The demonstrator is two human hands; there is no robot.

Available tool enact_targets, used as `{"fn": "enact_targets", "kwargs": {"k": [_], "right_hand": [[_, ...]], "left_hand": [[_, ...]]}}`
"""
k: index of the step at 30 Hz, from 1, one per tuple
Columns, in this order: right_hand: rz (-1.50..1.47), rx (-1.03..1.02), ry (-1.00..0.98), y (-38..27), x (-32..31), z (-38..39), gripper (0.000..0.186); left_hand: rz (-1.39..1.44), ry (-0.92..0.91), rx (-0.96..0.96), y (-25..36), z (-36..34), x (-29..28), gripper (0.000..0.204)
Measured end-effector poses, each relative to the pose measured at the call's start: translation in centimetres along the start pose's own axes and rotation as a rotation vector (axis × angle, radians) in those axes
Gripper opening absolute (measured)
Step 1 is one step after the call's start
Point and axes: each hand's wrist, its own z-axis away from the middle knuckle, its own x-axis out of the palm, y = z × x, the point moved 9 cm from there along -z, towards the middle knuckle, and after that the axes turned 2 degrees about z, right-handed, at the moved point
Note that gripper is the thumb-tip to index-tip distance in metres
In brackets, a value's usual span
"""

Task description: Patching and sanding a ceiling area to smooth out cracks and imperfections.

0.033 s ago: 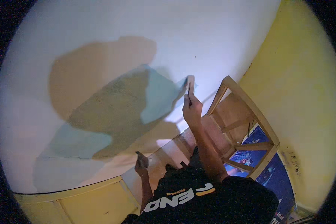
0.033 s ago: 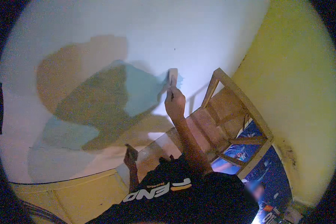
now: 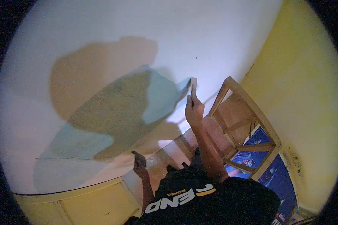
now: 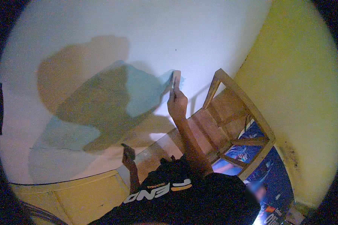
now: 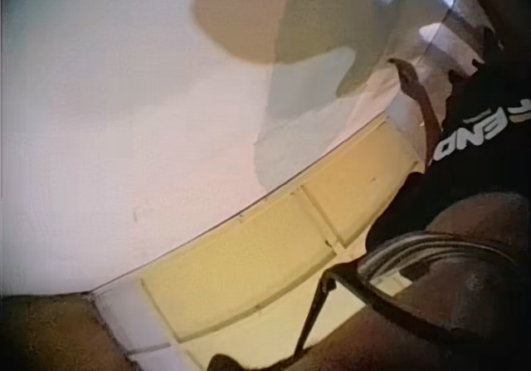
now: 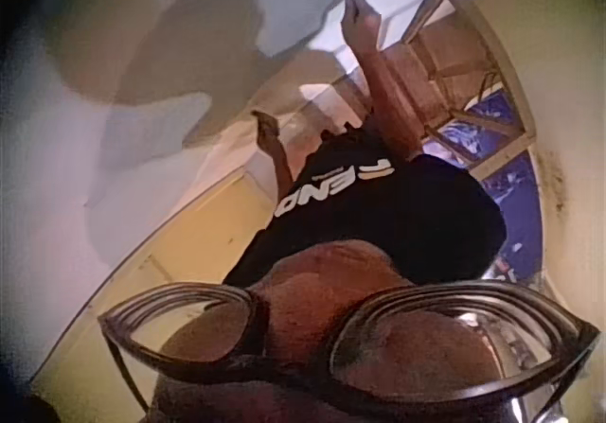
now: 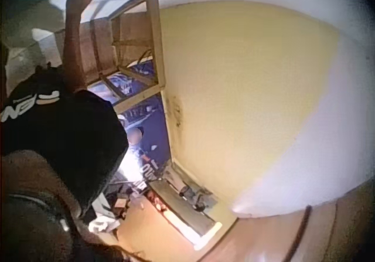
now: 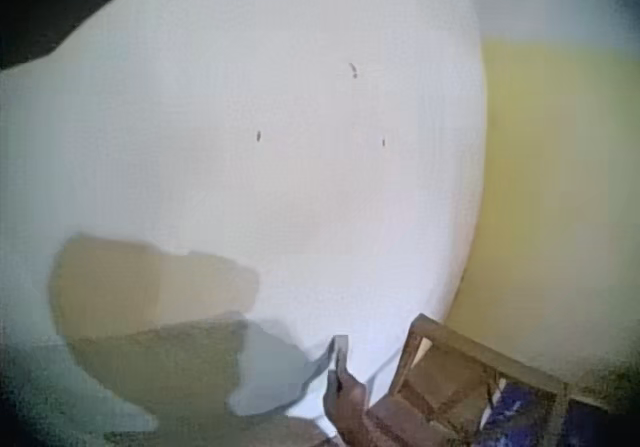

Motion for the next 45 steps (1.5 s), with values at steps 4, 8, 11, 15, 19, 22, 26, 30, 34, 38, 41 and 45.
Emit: {"fn": "enact_targets", "kwargs": {"k": [4,8,11,15,19,22,26,30,34,38,41,45], "right_hand": [[-0.055,0.091,-0.054,2.1,1.7,1.9,0.049],[-0.172,-0.070,-0.028,0.0,1.1,2.4,0.050],[-0.128,-0.178,-0.085,-1.9,1.2,2.3,0.053],[-0.174,0.052,-0.299,-0.5,2.5,2.2,0.050],[-0.219,0.197,-0.271,3.5,-0.4,1.5,0.049],[-0.345,0.198,-0.193,5.2,-3.1,0.9,0.050],[-0.249,0.184,-0.167,6.9,-7.3,1.4,0.048],[-0.292,0.264,-0.105,8.2,-9.7,1.9,0.047],[-0.218,0.311,-0.196,7.9,-10.2,1.7,0.049],[-0.246,0.335,-0.260,6.5,-9.3,1.6,0.050],[-0.220,0.221,-0.304,9.7,-8.3,1.4,0.051],[-0.175,0.322,-0.358,10.6,-7.8,1.2,0.050]], "left_hand": [[-0.939,0.616,0.578,18.6,3.6,4.0,0.049],[-0.876,0.835,0.730,29.3,3.6,8.8,0.056],[-1.040,0.893,1.229,34.2,3.5,13.3,0.043],[-0.975,0.683,1.187,32.2,-1.6,15.4,0.042],[-0.820,0.172,1.186,26.4,-0.4,28.7,0.054],[-1.165,0.156,1.462,23.9,-0.2,30.9,0.055],[-0.980,0.436,1.338,33.8,0.9,29.3,0.054],[-0.774,0.517,1.339,36.6,1.9,29.4,0.052],[-1.052,0.309,1.368,32.5,2.7,36.9,0.057],[-0.949,0.339,1.255,35.3,4.1,35.1,0.067],[-0.660,0.567,1.187,42.0,5.9,30.8,0.068],[-0.686,0.745,1.350,44.4,7.2,27.2,0.066]]}}
